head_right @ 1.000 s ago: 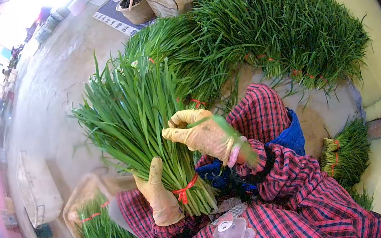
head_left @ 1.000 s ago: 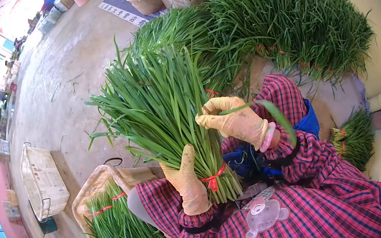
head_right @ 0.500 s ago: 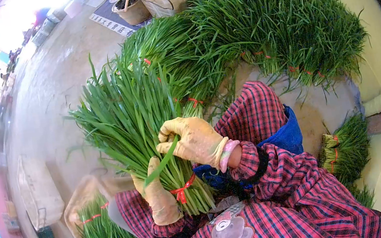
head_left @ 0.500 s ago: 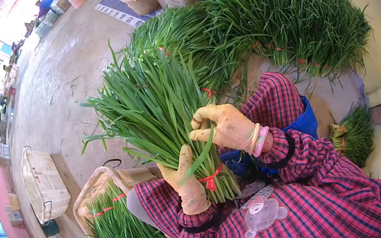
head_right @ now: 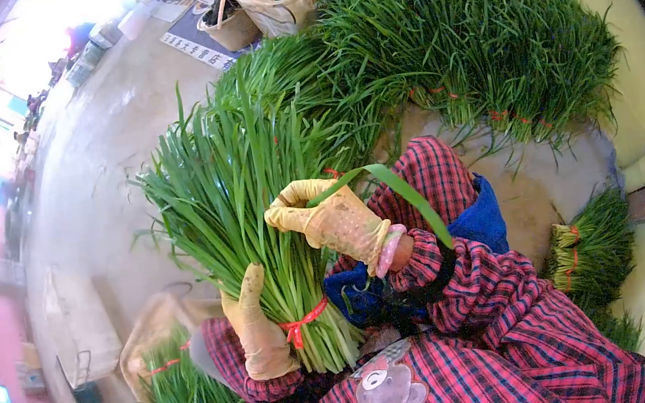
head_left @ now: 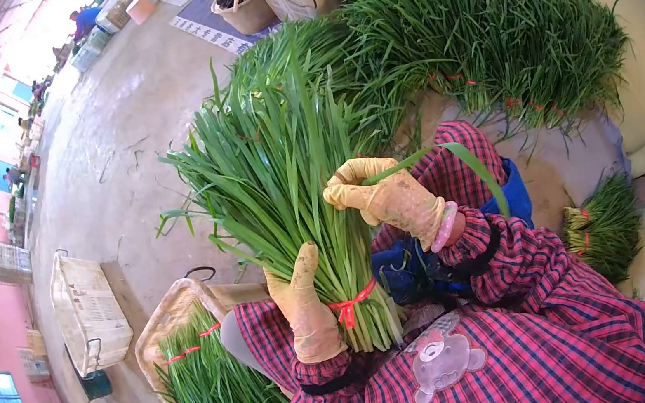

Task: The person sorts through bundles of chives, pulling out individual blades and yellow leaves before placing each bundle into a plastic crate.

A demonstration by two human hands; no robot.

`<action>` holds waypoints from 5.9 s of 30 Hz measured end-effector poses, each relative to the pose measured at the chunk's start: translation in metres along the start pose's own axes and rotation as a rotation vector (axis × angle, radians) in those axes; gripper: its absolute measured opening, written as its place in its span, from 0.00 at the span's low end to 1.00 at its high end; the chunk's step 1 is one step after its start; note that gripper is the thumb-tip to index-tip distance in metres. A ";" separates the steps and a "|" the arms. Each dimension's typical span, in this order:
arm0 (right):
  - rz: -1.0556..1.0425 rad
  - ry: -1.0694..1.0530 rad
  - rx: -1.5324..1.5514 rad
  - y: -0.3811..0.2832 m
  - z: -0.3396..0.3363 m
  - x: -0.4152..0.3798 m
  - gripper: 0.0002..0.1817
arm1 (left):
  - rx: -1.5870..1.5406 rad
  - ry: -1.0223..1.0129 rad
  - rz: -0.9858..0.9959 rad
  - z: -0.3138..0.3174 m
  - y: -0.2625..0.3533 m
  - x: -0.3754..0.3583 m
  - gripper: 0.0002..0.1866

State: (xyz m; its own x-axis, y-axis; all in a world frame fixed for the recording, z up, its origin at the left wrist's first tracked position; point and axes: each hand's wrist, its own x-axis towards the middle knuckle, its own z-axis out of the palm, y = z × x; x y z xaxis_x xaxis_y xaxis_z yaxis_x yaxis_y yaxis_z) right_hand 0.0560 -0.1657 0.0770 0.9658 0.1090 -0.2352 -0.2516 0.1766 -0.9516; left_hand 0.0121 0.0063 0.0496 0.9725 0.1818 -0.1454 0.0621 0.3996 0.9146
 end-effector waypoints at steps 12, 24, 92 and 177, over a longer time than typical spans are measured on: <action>-0.124 0.165 0.198 -0.007 -0.030 -0.006 0.10 | 0.066 -0.050 0.011 0.002 0.015 -0.025 0.29; 0.110 -0.246 0.227 0.033 -0.052 -0.003 0.45 | 0.088 0.054 0.201 0.000 0.033 -0.043 0.30; -0.231 0.383 0.309 -0.002 -0.076 0.046 0.09 | 0.205 0.097 0.076 -0.057 0.083 -0.036 0.29; 0.699 -0.394 0.548 0.135 0.063 -0.010 0.18 | 0.524 0.131 -0.161 -0.173 0.053 0.009 0.20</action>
State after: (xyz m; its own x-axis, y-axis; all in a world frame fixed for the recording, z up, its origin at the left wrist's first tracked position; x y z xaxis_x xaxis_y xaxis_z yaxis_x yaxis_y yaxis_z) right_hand 0.0086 -0.0810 -0.0363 0.5222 0.6646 -0.5343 -0.8512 0.3679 -0.3743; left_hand -0.0145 0.1843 0.0320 0.9079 0.2785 -0.3134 0.3427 -0.0624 0.9374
